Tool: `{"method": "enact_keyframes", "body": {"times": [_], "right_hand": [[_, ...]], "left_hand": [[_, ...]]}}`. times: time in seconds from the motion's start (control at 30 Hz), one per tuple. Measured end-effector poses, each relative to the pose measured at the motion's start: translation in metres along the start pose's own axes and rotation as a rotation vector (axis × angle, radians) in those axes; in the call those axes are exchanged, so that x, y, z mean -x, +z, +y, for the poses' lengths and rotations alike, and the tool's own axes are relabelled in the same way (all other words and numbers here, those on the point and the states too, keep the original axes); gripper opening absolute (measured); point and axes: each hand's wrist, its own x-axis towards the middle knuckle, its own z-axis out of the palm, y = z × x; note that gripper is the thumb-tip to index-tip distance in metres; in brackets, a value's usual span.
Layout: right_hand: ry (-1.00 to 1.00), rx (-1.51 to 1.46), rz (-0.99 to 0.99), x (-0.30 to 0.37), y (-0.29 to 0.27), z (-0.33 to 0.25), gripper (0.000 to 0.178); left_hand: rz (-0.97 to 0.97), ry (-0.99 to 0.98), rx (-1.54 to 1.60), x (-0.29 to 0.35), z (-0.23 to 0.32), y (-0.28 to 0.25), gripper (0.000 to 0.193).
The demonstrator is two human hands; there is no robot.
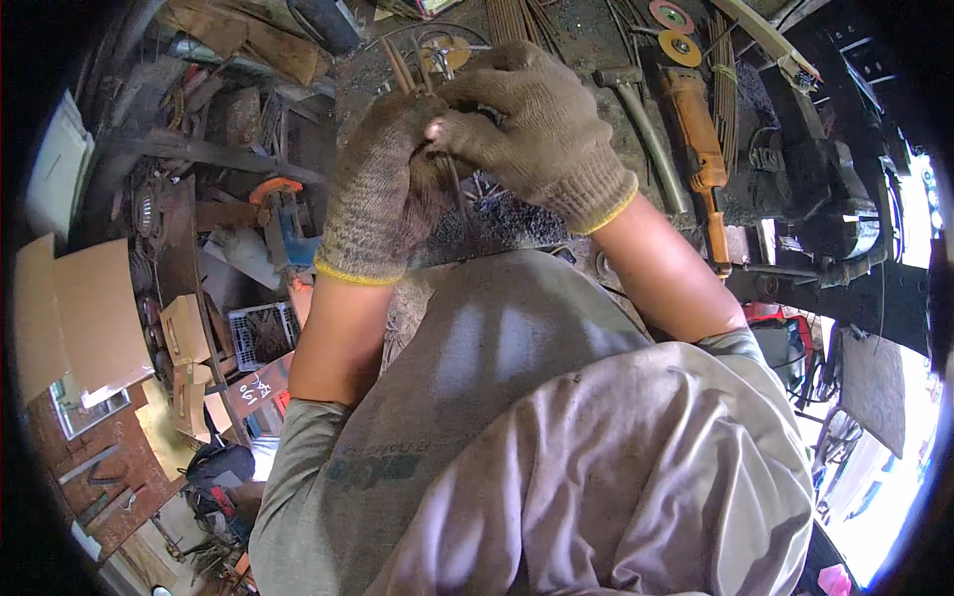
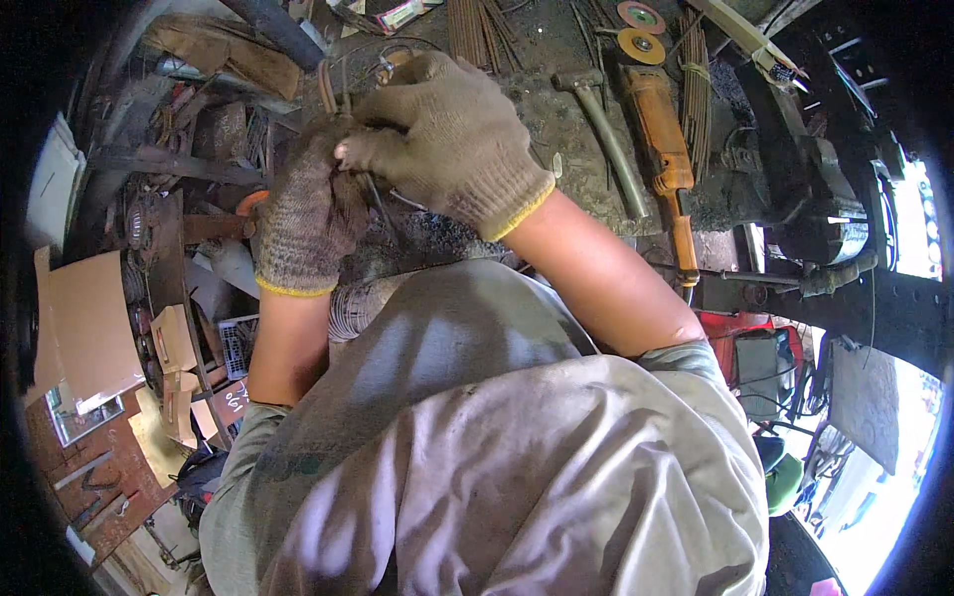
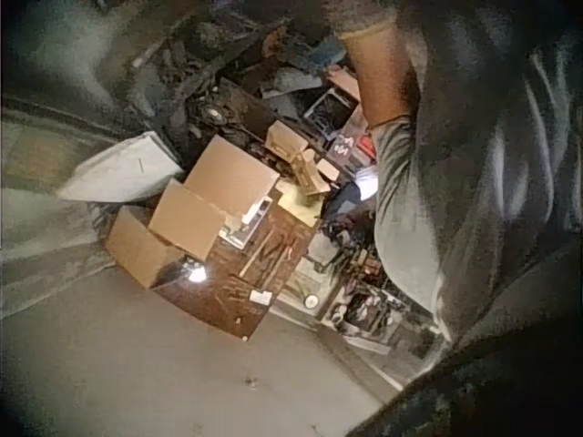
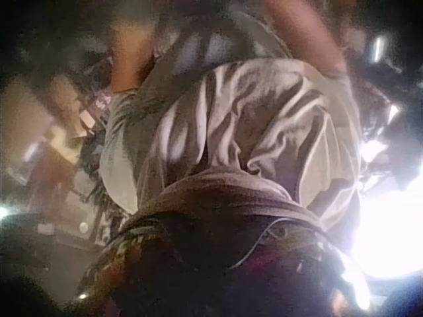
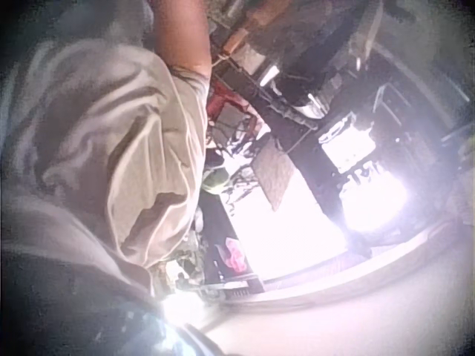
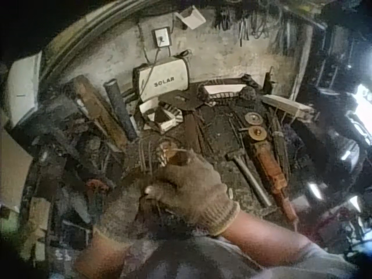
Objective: The person welds a curved metal structure on a workbench and then handles several metal rods.
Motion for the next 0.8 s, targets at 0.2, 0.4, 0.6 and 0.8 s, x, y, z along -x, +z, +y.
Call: {"method": "enact_keyframes", "body": {"times": [0.2, 0.4, 0.6, 0.8], "right_hand": [[0.138, -0.371, 0.177, 0.033, 0.01, 0.002, 0.082], [0.189, -0.511, -0.177, 0.08, 0.008, 0.008, 0.079], [0.142, -0.331, 0.028, 0.074, 0.014, -0.004, 0.054], [0.004, -0.06, 0.128, 0.068, 0.025, -0.001, 0.045]], "left_hand": [[0.136, 0.014, 0.168, -0.002, 0.003, -0.001, 0.024], [-0.013, 0.323, 0.431, -0.01, 0.018, -0.005, 0.02], [0.048, 0.331, 0.396, -0.015, 0.022, -0.014, 0.019], [0.06, 0.418, 0.358, -0.01, 0.008, 0.005, 0.02]]}}
